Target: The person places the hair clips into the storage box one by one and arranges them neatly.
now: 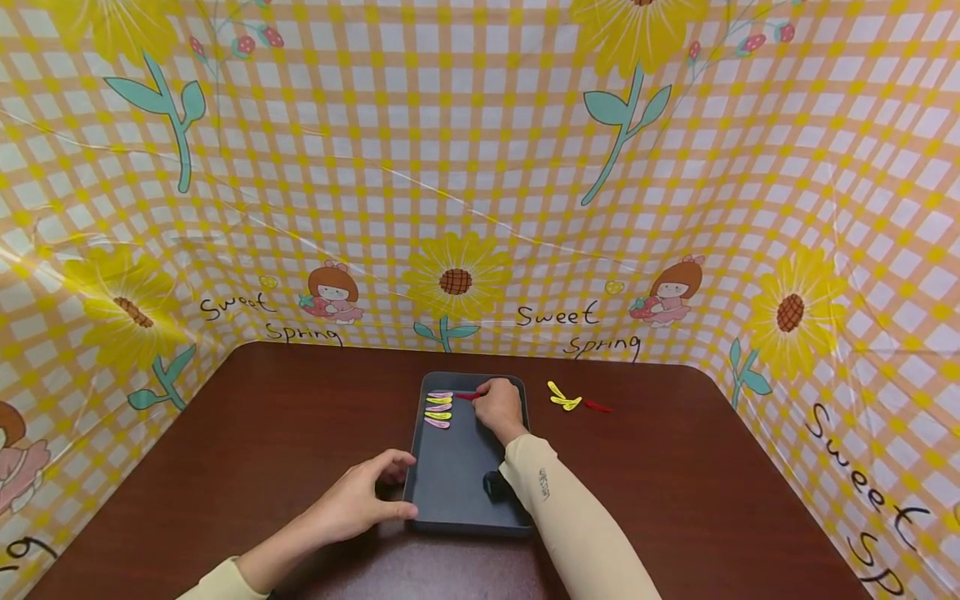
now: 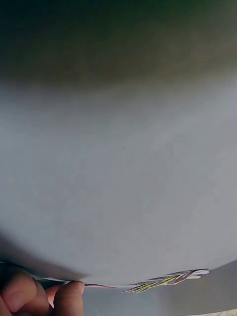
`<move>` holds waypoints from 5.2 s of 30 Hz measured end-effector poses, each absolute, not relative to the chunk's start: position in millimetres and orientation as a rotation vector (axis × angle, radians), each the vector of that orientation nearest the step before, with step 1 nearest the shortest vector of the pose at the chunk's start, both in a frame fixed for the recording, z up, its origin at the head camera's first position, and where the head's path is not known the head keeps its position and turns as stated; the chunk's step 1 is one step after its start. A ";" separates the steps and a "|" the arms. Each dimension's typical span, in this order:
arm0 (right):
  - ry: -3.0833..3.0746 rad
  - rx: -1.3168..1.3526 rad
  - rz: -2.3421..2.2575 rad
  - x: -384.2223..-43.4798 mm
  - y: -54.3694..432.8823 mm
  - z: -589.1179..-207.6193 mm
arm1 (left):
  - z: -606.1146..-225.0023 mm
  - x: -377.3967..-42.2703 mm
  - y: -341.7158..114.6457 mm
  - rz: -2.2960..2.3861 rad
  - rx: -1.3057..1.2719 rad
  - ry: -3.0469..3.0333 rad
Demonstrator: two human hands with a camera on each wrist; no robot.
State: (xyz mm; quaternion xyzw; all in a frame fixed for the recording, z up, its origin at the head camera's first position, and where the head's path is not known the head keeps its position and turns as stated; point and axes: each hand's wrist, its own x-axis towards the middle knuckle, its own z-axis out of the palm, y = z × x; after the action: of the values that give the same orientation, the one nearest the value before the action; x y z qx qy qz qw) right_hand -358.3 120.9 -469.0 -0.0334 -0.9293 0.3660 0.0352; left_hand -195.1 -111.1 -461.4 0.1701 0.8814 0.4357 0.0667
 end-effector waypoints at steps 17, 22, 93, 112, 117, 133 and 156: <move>-2.854 -0.126 1.254 -354.0 127.1 -455.4 | -458.9 -194.8 -111.5 1.319 0.512 2.647; -2.847 -0.131 1.315 -352.0 132.0 -448.8 | -460.0 -194.7 -111.5 1.306 0.509 2.658; -2.658 -0.368 1.694 -322.0 259.6 -437.0 | -459.6 -193.2 -110.9 1.311 0.512 2.659; -2.641 -0.401 1.753 -319.8 284.4 -451.3 | -458.2 -192.8 -112.0 1.303 0.519 2.660; -2.647 -0.407 1.760 -319.5 289.9 -455.3 | -459.2 -192.8 -112.2 1.304 0.511 2.656; -2.644 -0.486 1.709 -323.7 306.8 -465.4 | -458.3 -191.5 -112.2 1.297 0.492 2.662; -2.590 -0.490 1.838 -329.3 312.5 -469.3 | -458.9 -192.9 -112.9 1.272 0.503 2.665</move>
State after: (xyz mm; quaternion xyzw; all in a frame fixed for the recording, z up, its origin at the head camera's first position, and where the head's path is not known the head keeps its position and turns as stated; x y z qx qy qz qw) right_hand -329.3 312.5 -469.3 -0.1523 -0.8056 0.5715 -0.0359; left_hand -192.9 -112.9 -458.9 0.1675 0.8872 0.4236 0.0728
